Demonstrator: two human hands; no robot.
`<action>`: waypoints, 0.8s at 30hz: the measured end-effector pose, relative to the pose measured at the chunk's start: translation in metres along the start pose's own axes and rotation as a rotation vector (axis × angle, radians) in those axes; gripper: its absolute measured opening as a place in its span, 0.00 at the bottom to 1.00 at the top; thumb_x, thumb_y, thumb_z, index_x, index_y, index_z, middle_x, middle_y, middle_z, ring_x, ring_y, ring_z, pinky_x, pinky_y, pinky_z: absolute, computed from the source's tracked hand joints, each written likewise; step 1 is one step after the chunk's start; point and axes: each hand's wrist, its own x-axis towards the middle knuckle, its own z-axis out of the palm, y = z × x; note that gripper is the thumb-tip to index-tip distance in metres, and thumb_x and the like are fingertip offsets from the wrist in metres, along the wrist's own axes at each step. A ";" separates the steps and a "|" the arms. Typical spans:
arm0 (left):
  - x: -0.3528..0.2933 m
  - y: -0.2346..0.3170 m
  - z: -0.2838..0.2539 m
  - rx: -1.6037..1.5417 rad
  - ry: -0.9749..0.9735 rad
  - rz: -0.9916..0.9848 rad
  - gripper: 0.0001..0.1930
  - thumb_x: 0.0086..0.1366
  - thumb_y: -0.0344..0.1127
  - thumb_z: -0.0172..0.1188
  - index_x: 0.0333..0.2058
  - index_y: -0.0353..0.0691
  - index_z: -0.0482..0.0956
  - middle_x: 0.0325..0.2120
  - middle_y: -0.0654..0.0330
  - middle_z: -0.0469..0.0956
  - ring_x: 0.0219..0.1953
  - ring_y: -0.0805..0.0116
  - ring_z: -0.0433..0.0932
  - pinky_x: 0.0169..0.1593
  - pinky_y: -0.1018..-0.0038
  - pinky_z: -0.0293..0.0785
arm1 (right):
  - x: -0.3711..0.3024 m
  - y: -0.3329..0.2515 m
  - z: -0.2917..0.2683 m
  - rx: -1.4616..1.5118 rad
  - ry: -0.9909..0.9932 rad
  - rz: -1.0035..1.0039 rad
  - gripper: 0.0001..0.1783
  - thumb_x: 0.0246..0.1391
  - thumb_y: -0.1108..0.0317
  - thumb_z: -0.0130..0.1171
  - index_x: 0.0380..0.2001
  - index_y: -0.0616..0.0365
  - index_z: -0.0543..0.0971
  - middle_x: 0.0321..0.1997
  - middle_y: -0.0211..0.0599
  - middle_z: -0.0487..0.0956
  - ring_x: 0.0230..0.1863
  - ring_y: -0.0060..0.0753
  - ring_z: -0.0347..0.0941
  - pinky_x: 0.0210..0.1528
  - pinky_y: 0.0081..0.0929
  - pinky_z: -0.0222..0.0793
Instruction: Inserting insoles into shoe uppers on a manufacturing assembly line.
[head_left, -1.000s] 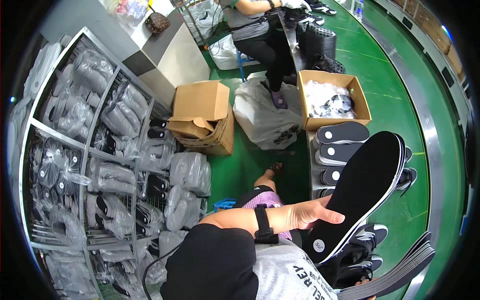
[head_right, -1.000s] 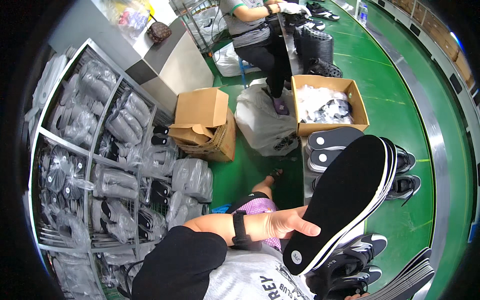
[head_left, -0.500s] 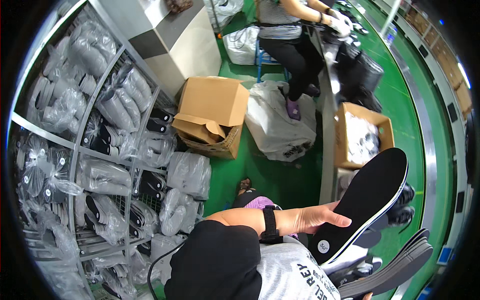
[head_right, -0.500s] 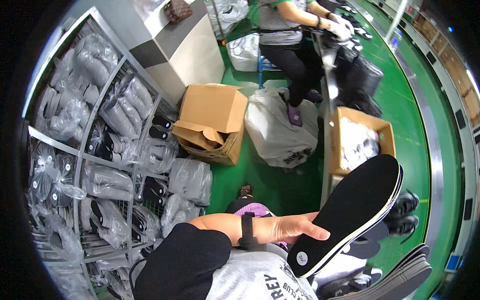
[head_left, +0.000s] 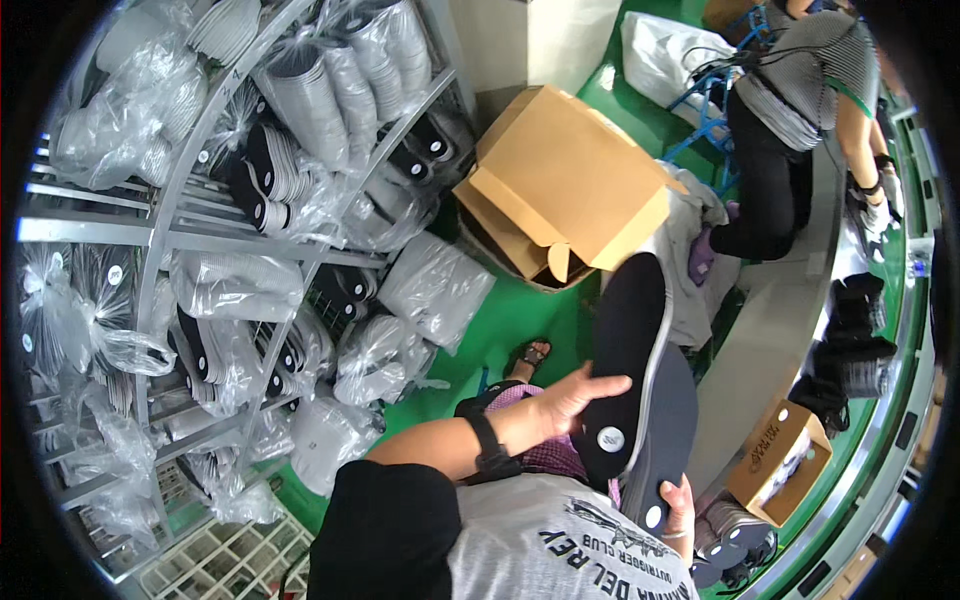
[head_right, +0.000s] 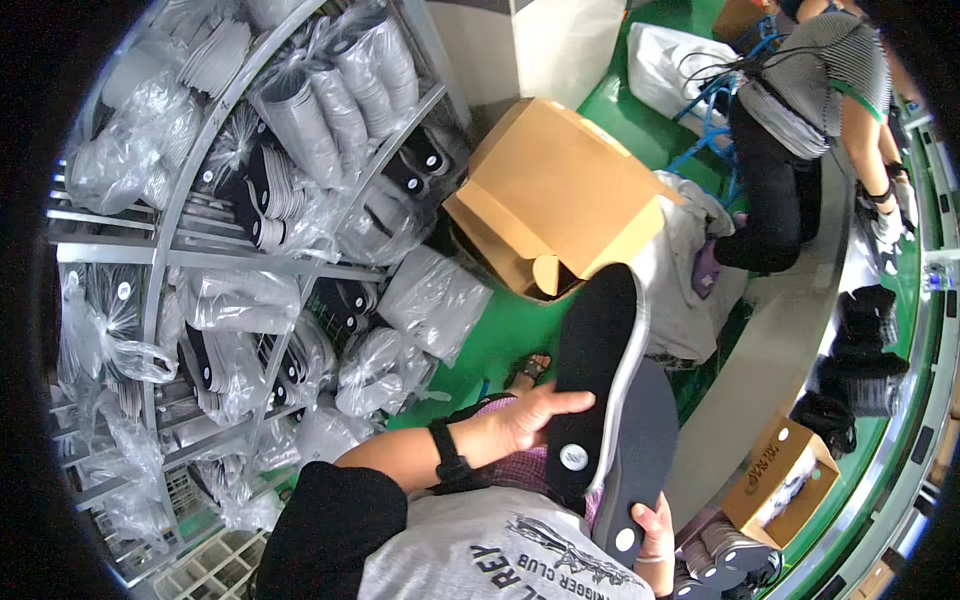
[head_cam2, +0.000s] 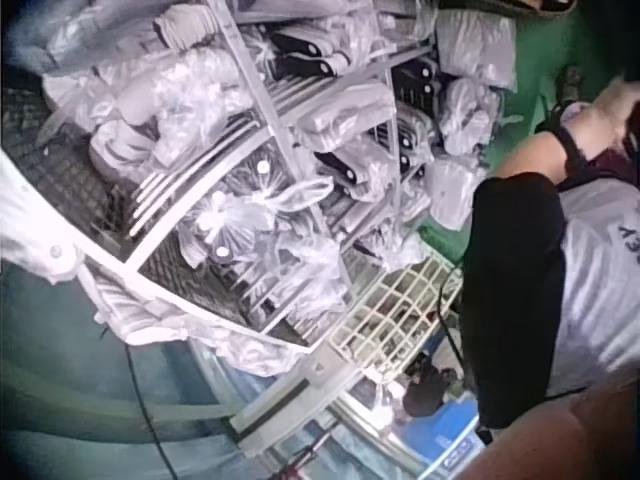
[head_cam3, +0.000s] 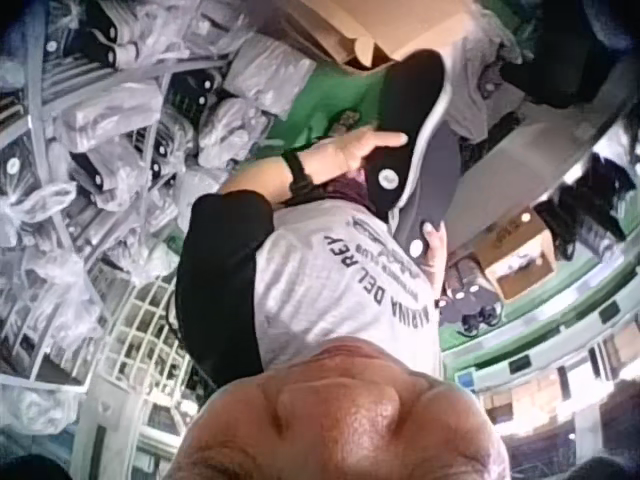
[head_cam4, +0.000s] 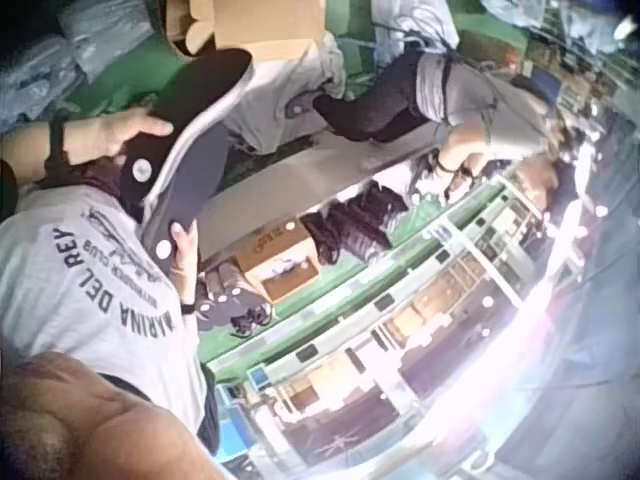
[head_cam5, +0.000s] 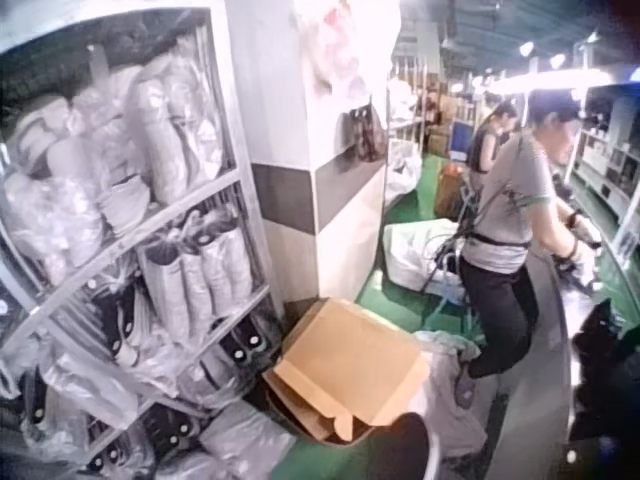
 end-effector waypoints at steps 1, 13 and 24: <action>-0.004 0.008 -0.013 -0.024 0.063 0.045 0.22 0.52 0.32 0.58 0.47 0.39 0.66 0.42 0.58 0.72 0.43 0.66 0.71 0.48 0.68 0.67 | 0.015 -0.001 0.003 0.009 -0.097 0.003 0.39 0.30 0.64 0.65 0.48 0.67 0.61 0.42 0.42 0.71 0.40 0.34 0.70 0.43 0.28 0.67; -0.058 0.077 -0.171 -0.158 0.599 0.545 0.19 0.50 0.27 0.54 0.44 0.35 0.67 0.36 0.56 0.73 0.39 0.62 0.73 0.46 0.67 0.68 | 0.155 -0.036 0.073 -0.034 -0.554 0.415 0.39 0.30 0.75 0.60 0.51 0.65 0.58 0.43 0.41 0.71 0.40 0.31 0.70 0.45 0.25 0.66; -0.052 0.223 -0.353 -0.083 0.977 0.851 0.20 0.53 0.29 0.56 0.45 0.42 0.64 0.39 0.60 0.71 0.40 0.63 0.71 0.44 0.67 0.68 | 0.211 0.036 0.106 -0.199 -0.611 0.568 0.40 0.31 0.76 0.60 0.53 0.64 0.58 0.47 0.33 0.68 0.48 0.25 0.62 0.52 0.22 0.56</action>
